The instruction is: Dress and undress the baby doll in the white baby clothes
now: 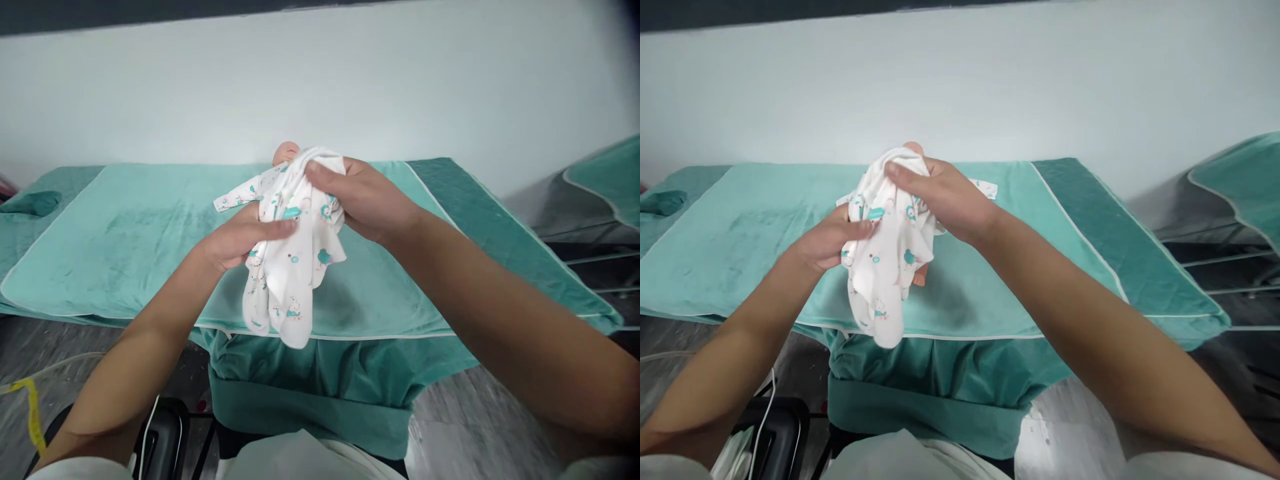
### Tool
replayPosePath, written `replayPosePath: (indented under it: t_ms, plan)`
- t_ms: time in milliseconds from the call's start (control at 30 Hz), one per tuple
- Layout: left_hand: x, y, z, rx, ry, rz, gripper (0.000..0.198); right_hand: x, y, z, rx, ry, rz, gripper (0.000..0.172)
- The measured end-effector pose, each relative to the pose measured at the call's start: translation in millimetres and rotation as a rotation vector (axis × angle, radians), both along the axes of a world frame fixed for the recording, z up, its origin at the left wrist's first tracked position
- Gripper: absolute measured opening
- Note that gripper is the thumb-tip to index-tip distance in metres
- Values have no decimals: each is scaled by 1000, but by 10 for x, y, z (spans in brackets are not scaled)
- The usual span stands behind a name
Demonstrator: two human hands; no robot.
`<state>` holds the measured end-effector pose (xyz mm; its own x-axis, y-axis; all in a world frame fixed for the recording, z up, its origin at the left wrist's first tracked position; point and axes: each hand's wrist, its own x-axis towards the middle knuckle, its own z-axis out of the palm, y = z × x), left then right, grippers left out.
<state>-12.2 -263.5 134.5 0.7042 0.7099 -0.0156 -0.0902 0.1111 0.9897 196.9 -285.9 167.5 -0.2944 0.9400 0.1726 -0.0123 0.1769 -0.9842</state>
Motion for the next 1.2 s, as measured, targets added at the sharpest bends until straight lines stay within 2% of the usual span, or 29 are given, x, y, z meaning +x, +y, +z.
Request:
replayPosePath:
  t_ms: [67, 100, 200, 267, 367, 467, 567, 667, 800, 900, 1000, 1067, 1133, 1200]
  plan:
    - [-25, 6, -26, -15, 43, -63, 60, 4, 18, -54, -32, 89, 17, 48]
    - [-27, 10, -46, -17, 41, -51, 59, 13, 23, -97, -55, 122, 31, 48]
    - [21, 21, -142, -18, -47, 106, 56, 63, 11, -280, -155, 131, 54, 49]
    - [82, 20, -228, -31, -109, 205, 55, 98, -17, -411, -250, 48, 148, 50]
    - [163, 16, -348, -67, -142, 257, 55, 114, -53, -541, -342, -42, 278, 48]
    - [174, 37, -423, -115, -135, 236, 54, 101, -34, -569, -305, 72, 156, 51]
    - [122, 67, -457, -178, -24, 109, 56, 119, 19, -587, -269, 205, 20, 55]
    - [94, 56, -493, -227, 102, 4, 59, 187, 19, -712, -339, 242, -30, 54]
    - [168, -10, -616, -253, 139, 149, 61, 288, -153, -1073, -494, 162, -72, 53]
    - [244, -46, -760, -86, 286, 185, 48, 318, -339, -1396, -537, 34, -83, 57]
    - [305, -75, -889, 260, 514, 105, 27, 299, -469, -1682, -527, -181, -196, 51]
    - [346, -107, -937, 425, 649, 46, 20, 270, -510, -1833, -485, -264, -277, 42]
    - [387, -150, -949, 501, 762, 14, 20, 237, -529, -1950, -412, -275, -318, 37]
    - [416, -191, -937, 507, 828, 7, 25, 210, -545, -2035, -358, -262, -332, 37]
